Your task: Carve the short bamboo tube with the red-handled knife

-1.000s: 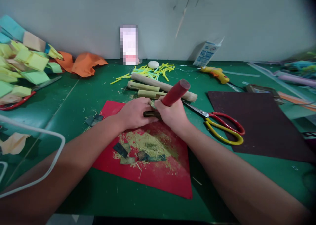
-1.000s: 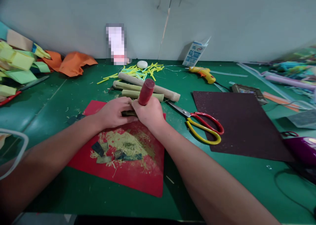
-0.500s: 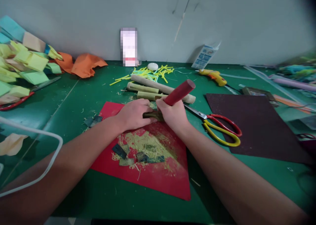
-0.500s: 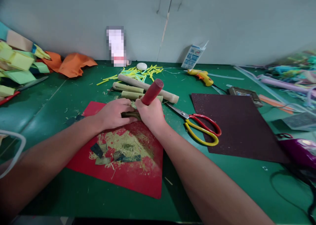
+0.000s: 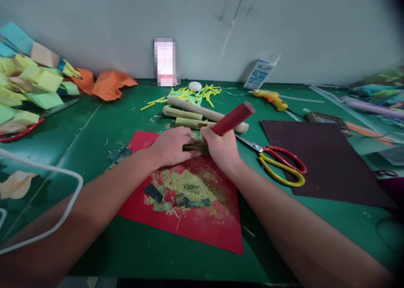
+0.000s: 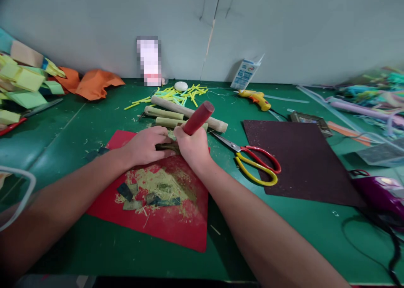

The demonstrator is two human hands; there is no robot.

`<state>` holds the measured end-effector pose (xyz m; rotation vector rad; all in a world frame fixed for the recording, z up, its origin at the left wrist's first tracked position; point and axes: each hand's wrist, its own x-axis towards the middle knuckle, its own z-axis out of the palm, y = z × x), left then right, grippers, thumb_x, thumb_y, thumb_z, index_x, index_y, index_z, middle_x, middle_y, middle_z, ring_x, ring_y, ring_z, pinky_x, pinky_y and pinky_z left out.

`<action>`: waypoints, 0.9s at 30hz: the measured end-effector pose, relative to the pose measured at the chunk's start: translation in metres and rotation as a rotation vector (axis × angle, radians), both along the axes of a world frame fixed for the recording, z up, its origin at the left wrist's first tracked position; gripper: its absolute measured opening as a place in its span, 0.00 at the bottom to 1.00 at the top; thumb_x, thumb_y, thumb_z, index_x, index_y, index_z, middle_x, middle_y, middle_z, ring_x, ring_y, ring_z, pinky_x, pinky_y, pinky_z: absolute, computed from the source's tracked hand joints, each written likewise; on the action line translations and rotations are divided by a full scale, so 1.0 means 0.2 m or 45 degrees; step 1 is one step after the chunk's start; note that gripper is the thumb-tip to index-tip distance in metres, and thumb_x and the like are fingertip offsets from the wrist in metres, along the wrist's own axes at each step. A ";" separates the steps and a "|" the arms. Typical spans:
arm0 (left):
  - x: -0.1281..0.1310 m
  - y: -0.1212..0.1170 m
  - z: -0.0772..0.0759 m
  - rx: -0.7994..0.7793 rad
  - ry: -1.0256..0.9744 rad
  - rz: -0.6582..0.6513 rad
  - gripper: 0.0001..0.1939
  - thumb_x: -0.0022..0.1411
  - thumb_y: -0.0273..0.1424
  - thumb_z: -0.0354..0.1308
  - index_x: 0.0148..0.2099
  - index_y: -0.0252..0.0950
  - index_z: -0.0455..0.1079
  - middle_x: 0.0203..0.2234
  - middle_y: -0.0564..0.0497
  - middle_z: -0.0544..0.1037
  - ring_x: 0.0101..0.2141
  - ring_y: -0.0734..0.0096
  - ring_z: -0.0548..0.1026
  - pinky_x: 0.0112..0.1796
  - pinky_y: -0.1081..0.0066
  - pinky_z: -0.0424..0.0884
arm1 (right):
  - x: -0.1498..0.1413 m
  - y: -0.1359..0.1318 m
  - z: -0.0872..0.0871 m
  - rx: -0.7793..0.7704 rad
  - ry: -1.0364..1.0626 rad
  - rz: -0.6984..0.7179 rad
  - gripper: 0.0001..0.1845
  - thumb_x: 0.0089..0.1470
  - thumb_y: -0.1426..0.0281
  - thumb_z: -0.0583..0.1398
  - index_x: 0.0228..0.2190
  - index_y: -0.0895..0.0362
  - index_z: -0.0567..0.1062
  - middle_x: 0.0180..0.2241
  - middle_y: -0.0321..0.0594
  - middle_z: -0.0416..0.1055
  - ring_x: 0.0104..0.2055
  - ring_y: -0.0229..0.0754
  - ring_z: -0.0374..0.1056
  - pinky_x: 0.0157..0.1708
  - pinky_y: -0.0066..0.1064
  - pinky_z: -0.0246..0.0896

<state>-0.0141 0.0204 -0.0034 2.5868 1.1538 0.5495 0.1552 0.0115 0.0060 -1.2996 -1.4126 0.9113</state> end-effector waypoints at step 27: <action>0.00 0.00 0.00 -0.005 0.001 -0.026 0.14 0.63 0.42 0.59 0.39 0.37 0.79 0.34 0.47 0.74 0.39 0.61 0.73 0.40 0.63 0.68 | 0.00 0.03 -0.03 0.021 -0.145 -0.022 0.13 0.45 0.69 0.57 0.16 0.53 0.59 0.17 0.29 0.56 0.23 0.35 0.53 0.26 0.32 0.50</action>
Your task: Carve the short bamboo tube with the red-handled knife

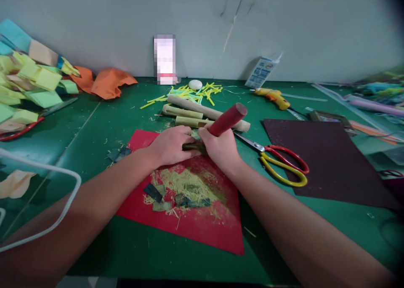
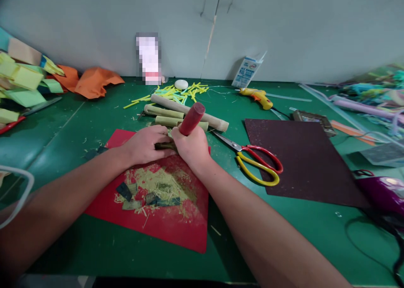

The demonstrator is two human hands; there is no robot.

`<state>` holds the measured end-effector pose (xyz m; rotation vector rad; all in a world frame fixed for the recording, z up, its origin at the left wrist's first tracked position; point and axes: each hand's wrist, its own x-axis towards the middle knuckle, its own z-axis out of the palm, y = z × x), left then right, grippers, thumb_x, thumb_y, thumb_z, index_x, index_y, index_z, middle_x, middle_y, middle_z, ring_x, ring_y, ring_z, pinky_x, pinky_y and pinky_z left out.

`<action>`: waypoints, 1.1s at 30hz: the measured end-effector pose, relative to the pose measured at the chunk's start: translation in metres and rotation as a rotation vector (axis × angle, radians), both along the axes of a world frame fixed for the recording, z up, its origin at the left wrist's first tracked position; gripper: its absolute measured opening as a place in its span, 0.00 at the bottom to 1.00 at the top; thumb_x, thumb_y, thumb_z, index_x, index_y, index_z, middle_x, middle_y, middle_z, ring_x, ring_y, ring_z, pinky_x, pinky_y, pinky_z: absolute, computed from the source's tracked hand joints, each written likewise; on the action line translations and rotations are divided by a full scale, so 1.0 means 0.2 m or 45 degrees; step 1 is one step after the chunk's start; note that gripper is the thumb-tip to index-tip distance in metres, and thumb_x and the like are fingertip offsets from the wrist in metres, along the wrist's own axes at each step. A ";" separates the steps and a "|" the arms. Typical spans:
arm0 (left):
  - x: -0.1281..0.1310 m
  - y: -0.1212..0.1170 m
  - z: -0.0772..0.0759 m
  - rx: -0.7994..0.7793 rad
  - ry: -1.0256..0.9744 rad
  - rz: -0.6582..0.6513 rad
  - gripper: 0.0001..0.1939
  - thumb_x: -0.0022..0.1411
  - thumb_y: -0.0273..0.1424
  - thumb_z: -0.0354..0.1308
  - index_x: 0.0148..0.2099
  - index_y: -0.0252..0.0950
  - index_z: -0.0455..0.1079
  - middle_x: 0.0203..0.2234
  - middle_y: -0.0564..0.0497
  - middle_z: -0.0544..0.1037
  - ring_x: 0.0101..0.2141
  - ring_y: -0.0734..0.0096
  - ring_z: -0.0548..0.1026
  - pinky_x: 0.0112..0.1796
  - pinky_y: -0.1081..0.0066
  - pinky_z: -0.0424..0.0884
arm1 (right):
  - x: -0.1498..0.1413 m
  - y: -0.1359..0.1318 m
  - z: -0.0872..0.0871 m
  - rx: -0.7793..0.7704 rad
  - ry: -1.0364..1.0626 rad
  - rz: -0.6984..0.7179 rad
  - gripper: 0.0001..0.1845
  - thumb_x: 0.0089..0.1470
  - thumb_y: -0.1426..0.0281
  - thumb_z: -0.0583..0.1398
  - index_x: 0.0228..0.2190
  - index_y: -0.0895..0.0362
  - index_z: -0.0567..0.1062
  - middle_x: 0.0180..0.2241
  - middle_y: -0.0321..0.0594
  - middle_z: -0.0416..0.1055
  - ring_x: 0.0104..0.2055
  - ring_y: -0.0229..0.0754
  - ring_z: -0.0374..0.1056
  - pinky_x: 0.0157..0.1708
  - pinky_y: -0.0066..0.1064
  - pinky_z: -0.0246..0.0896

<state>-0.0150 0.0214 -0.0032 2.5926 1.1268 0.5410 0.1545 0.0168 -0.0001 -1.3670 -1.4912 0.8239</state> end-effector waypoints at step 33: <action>0.00 0.00 0.00 -0.005 0.002 0.025 0.15 0.63 0.42 0.59 0.40 0.37 0.79 0.34 0.47 0.74 0.39 0.62 0.74 0.39 0.63 0.68 | 0.00 0.00 0.00 0.012 0.077 0.006 0.13 0.47 0.69 0.58 0.16 0.53 0.60 0.16 0.29 0.56 0.23 0.34 0.53 0.25 0.32 0.50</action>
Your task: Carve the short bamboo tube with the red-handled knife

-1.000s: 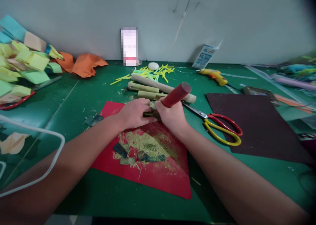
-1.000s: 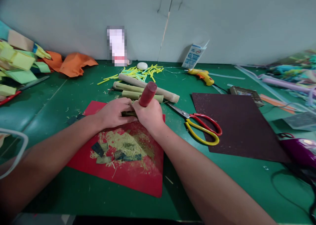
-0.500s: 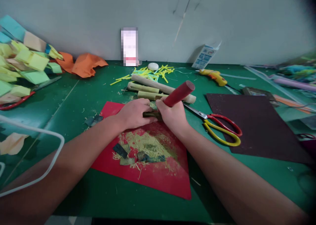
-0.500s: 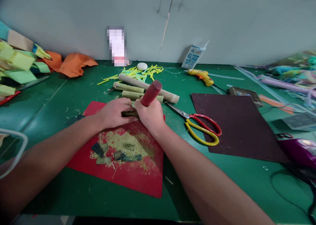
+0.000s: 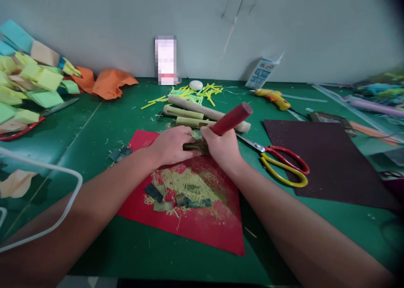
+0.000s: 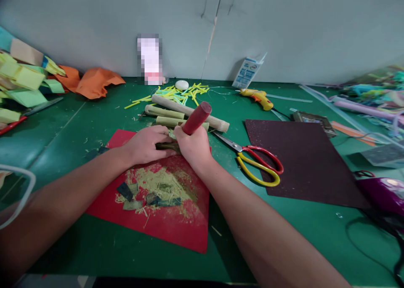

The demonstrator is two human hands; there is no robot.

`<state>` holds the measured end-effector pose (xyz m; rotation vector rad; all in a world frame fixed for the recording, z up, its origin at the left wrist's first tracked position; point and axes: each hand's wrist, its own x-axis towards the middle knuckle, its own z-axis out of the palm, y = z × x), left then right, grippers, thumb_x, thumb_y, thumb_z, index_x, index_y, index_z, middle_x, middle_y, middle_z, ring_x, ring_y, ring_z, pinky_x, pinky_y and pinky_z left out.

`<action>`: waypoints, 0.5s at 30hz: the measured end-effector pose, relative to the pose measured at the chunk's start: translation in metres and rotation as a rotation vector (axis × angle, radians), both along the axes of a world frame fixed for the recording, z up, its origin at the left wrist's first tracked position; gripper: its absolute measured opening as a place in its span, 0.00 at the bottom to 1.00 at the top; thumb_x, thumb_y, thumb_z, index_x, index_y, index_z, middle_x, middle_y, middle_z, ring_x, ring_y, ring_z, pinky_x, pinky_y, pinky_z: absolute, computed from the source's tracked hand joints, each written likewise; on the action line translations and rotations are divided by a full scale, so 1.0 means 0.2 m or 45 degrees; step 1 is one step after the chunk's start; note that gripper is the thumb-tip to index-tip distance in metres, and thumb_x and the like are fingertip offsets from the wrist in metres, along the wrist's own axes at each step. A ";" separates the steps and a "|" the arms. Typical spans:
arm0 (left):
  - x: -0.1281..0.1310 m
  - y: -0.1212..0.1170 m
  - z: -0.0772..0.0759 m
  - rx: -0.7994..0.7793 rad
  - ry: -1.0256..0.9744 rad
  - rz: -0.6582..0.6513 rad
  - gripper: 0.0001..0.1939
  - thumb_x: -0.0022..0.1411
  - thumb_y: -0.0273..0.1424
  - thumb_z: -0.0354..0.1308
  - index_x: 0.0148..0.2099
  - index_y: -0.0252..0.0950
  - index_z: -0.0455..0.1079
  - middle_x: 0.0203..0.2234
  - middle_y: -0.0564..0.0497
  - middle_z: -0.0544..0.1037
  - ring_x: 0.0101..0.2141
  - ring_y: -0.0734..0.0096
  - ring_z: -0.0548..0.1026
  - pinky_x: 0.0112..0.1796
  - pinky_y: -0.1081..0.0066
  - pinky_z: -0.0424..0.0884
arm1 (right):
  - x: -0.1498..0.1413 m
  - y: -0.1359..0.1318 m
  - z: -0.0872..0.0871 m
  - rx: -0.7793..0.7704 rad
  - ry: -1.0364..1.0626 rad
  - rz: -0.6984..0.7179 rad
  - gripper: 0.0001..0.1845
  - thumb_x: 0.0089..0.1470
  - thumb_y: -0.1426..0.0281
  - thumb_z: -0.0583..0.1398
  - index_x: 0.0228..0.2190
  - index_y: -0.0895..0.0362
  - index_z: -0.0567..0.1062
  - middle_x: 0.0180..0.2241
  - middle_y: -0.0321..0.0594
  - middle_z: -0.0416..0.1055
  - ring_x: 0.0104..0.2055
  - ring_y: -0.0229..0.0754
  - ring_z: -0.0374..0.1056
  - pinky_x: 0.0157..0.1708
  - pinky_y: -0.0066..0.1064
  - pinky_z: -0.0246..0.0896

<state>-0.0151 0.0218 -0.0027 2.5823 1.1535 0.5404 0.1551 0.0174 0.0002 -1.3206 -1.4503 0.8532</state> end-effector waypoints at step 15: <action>0.01 0.00 0.00 -0.015 -0.004 0.000 0.14 0.63 0.41 0.59 0.36 0.36 0.78 0.34 0.48 0.75 0.38 0.63 0.74 0.38 0.65 0.68 | -0.01 -0.05 0.03 -0.089 -0.021 0.035 0.14 0.44 0.68 0.58 0.15 0.52 0.57 0.16 0.29 0.52 0.22 0.34 0.50 0.23 0.32 0.47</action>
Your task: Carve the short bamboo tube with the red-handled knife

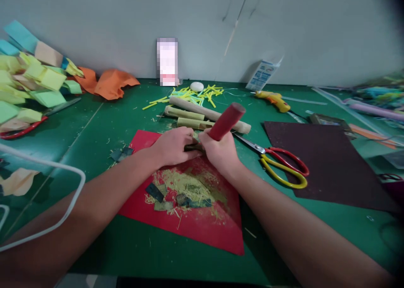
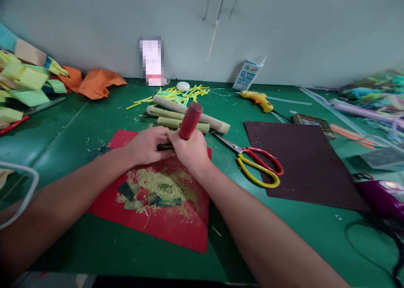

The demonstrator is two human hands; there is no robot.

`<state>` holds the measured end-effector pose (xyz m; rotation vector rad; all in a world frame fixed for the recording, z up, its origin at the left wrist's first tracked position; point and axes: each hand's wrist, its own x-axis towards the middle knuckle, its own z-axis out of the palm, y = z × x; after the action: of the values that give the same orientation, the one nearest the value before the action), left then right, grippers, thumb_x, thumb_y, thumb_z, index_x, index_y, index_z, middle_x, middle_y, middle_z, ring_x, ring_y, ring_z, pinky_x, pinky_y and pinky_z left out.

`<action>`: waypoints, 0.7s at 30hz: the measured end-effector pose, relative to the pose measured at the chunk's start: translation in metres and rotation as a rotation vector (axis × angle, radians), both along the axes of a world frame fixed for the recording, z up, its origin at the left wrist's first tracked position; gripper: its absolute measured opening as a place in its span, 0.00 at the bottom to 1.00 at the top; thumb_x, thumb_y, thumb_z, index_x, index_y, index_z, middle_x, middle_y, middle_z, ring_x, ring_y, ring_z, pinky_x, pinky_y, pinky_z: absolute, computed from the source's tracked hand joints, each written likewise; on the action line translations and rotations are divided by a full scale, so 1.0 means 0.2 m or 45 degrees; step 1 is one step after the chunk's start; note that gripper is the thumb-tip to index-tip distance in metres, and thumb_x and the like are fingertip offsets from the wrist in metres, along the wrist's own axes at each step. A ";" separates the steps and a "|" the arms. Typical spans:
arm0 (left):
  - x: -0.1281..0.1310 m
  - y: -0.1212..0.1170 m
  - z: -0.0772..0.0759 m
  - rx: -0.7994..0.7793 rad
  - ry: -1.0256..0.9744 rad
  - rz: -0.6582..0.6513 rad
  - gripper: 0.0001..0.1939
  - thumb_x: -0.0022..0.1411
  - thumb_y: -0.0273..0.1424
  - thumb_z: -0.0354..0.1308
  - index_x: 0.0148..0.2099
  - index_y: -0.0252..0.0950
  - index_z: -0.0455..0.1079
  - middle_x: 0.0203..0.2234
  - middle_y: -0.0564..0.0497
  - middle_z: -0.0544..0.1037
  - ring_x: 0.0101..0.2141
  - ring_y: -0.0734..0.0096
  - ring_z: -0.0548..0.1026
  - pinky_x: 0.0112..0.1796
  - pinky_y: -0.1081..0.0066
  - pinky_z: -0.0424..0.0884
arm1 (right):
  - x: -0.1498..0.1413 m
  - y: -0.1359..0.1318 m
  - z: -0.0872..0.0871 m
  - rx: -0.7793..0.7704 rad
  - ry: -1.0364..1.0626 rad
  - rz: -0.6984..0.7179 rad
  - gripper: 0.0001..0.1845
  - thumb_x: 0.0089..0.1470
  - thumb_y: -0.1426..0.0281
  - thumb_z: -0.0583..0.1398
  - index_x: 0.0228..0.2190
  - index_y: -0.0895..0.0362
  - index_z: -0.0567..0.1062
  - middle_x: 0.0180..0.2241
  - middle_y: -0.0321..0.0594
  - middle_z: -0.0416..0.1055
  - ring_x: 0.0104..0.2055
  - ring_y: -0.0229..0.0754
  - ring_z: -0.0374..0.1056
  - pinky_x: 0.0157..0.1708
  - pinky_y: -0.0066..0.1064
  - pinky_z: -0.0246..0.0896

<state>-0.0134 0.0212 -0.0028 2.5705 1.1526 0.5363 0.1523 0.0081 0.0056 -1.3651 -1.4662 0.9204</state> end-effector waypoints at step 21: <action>-0.01 -0.01 -0.01 -0.009 -0.056 -0.022 0.13 0.63 0.42 0.59 0.40 0.39 0.79 0.37 0.48 0.76 0.42 0.62 0.74 0.43 0.63 0.71 | 0.00 0.03 0.00 -0.023 -0.118 0.018 0.14 0.43 0.69 0.57 0.14 0.52 0.57 0.16 0.29 0.52 0.22 0.35 0.50 0.24 0.33 0.47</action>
<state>-0.0145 0.0189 -0.0038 2.5471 1.1147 0.5803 0.1532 0.0136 0.0060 -1.4293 -1.5423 0.8915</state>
